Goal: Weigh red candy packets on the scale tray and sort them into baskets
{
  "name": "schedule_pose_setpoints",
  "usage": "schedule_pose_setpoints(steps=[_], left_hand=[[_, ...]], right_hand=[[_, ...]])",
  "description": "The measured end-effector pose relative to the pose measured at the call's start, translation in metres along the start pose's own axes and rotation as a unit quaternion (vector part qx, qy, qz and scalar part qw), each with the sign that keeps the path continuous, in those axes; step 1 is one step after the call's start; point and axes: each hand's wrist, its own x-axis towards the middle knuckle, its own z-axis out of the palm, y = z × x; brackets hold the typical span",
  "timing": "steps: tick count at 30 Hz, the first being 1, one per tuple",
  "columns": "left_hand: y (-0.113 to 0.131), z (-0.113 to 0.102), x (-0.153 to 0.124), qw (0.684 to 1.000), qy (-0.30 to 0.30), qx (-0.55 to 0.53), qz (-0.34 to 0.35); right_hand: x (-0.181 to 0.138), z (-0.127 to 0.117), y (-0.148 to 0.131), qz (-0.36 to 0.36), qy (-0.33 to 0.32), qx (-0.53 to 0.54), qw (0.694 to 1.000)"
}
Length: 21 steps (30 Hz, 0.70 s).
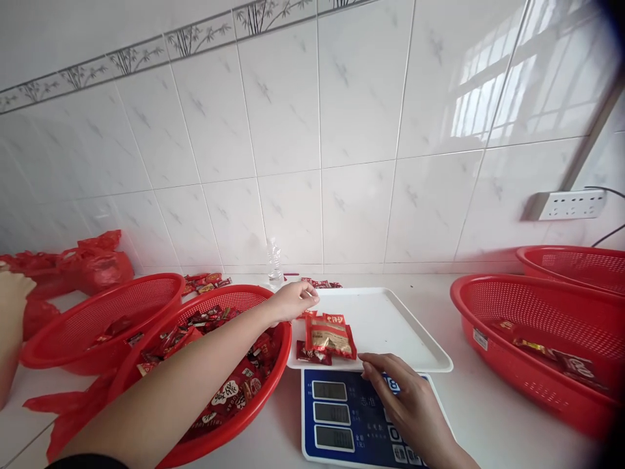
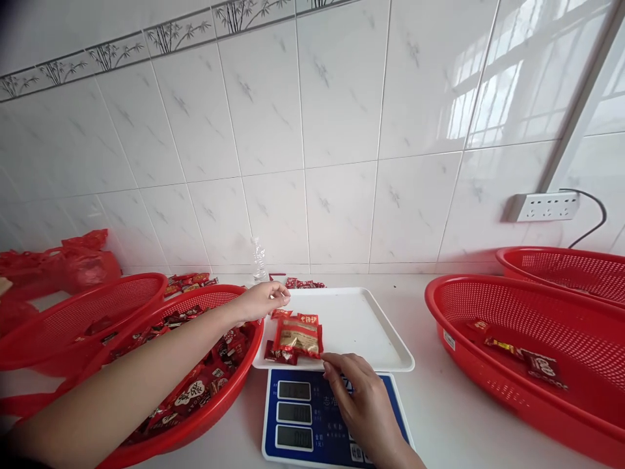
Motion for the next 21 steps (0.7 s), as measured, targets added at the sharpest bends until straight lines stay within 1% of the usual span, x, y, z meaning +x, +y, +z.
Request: schedule_pose_setpoints(steps=[2,4,8,12,17,21], left_hand=[[0.0,0.0,0.0,0.999,0.032,0.025,0.0],[-0.003,-0.003,-0.003,0.999,0.047,0.02,-0.011],[-0.017,-0.009,-0.012,0.998,0.021,-0.02,-0.051],[-0.027,-0.006,-0.013,0.995,0.008,-0.066,-0.071],[-0.022,0.003,-0.009,0.985,0.01,-0.164,-0.055],[-0.019,0.008,-0.013,0.982,-0.008,-0.187,-0.037]], right_hand=[[0.0,0.0,0.001,0.0,0.0,0.0,1.0],[0.0,0.0,0.0,-0.001,-0.002,0.001,1.0],[0.002,-0.003,-0.006,0.001,-0.012,0.002,1.0],[0.003,-0.004,-0.008,-0.003,-0.01,-0.003,1.0],[0.003,-0.004,-0.007,0.0,-0.011,-0.01,1.0],[0.002,-0.005,-0.007,0.0,-0.013,-0.013,1.0]])
